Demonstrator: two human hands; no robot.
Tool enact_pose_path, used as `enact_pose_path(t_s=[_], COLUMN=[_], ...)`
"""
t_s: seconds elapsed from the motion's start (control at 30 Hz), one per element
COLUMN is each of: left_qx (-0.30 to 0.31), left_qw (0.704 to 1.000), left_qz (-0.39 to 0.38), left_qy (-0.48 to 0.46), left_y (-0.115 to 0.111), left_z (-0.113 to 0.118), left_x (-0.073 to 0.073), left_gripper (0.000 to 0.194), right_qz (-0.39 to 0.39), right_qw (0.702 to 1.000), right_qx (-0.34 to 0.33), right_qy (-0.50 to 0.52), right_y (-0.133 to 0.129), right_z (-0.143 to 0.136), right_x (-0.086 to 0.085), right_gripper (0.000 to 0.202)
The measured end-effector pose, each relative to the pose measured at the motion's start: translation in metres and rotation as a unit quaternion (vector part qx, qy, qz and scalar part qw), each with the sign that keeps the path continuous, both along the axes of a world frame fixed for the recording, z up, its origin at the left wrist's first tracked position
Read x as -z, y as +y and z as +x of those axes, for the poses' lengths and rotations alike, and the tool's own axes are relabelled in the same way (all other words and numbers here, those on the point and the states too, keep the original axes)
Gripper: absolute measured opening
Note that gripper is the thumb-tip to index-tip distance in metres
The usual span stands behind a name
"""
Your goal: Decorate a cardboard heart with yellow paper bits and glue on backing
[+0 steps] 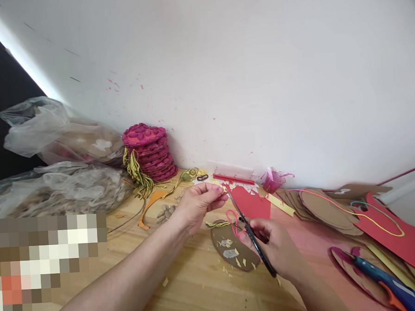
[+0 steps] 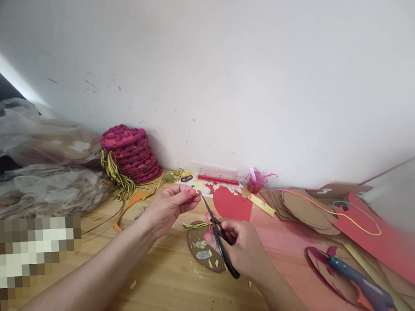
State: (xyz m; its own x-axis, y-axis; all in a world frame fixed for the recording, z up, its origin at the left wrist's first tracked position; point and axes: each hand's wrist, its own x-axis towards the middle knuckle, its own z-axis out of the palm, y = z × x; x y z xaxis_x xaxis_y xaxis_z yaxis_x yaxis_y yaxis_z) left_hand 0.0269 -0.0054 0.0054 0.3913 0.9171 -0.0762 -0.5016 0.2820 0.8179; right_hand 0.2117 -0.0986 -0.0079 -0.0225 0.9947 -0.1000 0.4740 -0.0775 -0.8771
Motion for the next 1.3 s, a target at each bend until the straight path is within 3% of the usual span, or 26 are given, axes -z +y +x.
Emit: enact_pose_path(t_s=[0.3, 0.77, 1.3], left_qx=[0.006, 0.004, 0.014], left_qw=[1.000, 1.000, 1.000], left_qz=[0.007, 0.008, 0.001], left_qy=[0.004, 0.006, -0.013], left_y=[-0.0008, -0.0011, -0.0016], left_z=[0.0002, 0.0015, 0.0023], left_x=[0.0011, 0.0004, 0.0028], left_gripper=[0.022, 0.027, 0.027], right_qz=[0.014, 0.059, 0.066], right_qw=[1.000, 0.991, 0.987], right_qx=[-0.005, 0.020, 0.041], right_qy=[-0.010, -0.116, -0.137], right_y=[-0.0033, -0.0024, -0.0023], right_z=[-0.0053, -0.0041, -0.0068], right_x=[-0.0075, -0.0036, -0.0058], right_gripper=[0.020, 0.024, 0.024])
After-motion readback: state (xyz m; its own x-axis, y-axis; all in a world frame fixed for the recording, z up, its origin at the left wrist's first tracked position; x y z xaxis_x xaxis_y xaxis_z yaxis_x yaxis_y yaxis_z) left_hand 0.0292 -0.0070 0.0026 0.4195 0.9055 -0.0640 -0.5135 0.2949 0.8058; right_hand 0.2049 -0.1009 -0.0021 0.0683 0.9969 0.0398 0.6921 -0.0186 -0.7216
